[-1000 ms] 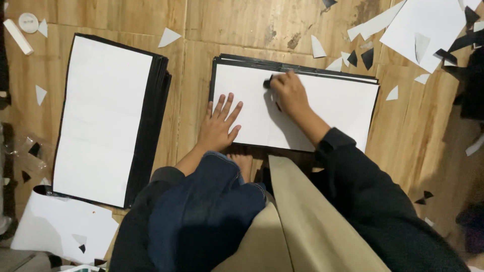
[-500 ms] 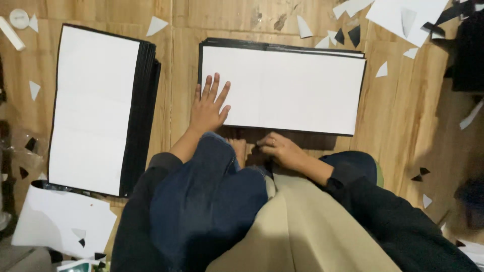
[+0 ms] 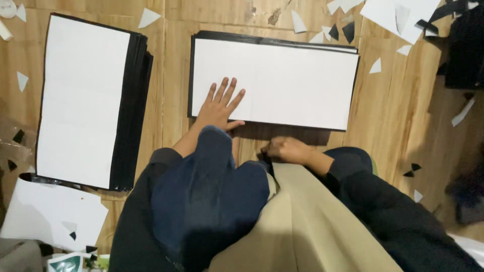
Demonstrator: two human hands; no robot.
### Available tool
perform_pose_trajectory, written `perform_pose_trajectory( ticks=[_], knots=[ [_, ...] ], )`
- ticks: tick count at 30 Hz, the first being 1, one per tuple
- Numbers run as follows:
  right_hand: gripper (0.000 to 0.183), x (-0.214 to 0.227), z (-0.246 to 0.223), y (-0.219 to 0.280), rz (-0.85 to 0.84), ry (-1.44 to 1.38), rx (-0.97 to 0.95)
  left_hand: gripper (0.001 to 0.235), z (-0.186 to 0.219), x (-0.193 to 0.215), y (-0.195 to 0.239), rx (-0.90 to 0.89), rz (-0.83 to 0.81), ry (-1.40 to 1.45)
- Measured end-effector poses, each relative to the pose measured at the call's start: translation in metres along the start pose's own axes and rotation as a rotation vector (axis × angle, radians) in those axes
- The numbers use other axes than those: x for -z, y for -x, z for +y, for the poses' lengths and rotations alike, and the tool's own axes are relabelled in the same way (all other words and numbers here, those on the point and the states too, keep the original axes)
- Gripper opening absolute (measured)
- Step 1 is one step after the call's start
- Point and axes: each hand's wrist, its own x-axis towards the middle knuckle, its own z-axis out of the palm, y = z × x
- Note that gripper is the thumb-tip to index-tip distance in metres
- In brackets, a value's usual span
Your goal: Applying white adhesive sheets to black boards and smoothing them with a tool.
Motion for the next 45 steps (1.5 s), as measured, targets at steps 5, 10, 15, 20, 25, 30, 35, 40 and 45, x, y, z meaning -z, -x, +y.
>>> perform_pose_trajectory(
  ticks=[5, 10, 15, 20, 25, 30, 35, 40, 45],
  knots=[
    [0.016, 0.033, 0.006, -0.002, 0.131, 0.442, 0.281, 0.091, 0.008, 0.004, 0.002, 0.002, -0.05, 0.016],
    [0.007, 0.054, 0.089, -0.047, 0.27, 0.821, 0.239, 0.09, -0.001, 0.007, 0.002, -0.038, -0.014, -0.007],
    [0.03, 0.092, 0.126, -0.12, 0.47, 0.801, 0.113, 0.09, -0.001, 0.01, 0.001, -0.105, 0.024, -0.093],
    [0.007, 0.06, 0.103, -0.071, 0.435, 0.745, 0.191, 0.087, 0.002, -0.002, 0.002, -0.01, 0.065, -0.048],
    [0.015, 0.033, 0.056, -0.019, 0.113, 0.545, 0.377, 0.087, 0.0, 0.001, 0.002, -0.029, 0.042, -0.054],
    [0.009, 0.068, 0.118, -0.12, 0.426, 0.792, 0.279, 0.085, 0.001, 0.005, 0.0, -0.024, -0.014, -0.051],
    [0.015, 0.083, 0.146, -0.155, 0.589, 0.819, 0.15, 0.086, 0.001, 0.008, -0.001, 0.008, -0.07, -0.013],
    [0.01, 0.021, 0.083, -0.042, 0.335, 0.684, 0.3, 0.087, 0.006, 0.006, 0.003, 0.034, -0.091, -0.017],
    [0.019, 0.022, 0.003, 0.032, -0.034, 0.354, 0.232, 0.087, 0.002, 0.006, 0.0, 0.01, -0.07, -0.029]
  ],
)
